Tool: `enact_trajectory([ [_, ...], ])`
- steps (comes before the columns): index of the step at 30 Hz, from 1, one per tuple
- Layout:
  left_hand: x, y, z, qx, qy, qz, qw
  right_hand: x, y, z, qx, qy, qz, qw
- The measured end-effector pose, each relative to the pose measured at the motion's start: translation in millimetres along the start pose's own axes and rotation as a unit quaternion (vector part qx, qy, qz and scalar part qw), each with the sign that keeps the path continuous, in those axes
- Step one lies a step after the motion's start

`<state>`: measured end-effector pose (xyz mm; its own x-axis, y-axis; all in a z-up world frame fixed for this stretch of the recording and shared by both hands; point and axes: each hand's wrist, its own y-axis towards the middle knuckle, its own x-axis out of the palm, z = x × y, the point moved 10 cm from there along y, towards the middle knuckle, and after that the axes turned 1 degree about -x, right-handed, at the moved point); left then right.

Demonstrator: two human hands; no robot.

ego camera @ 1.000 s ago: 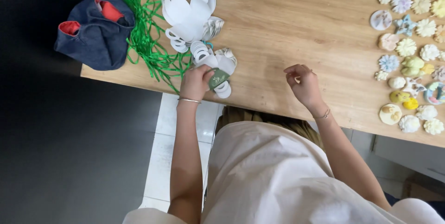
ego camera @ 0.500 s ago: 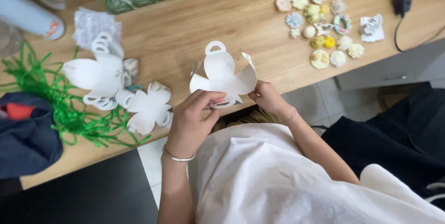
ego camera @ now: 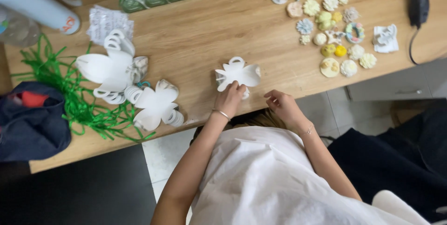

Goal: The person places small flower-shaped soaps into plastic bags, ties the bags with green ribbons, and then places the bags into white butterfly-shaped boxes.

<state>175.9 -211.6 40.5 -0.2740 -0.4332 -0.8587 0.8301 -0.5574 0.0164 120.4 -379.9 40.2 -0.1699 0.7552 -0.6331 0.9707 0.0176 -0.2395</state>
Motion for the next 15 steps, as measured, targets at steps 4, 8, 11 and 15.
enact_trajectory([
  [4,-45.1,-1.8,15.7,0.016,-0.238,-0.024,0.971,12.6,5.1,-10.1,-0.013,0.002,-0.046,0.999],
  [8,-127.1,8.6,-58.2,-0.010,-0.342,0.142,0.929,14.5,12.0,14.0,-0.022,0.003,-0.054,0.998],
  [11,-198.6,7.9,-144.1,-0.054,-0.283,0.300,0.909,5.6,17.8,21.7,-0.035,-0.048,-0.026,0.998],
  [15,-241.9,10.7,-253.1,-0.167,-0.113,0.347,0.916,21.9,26.1,47.8,-0.020,-0.058,-0.048,0.997],
])
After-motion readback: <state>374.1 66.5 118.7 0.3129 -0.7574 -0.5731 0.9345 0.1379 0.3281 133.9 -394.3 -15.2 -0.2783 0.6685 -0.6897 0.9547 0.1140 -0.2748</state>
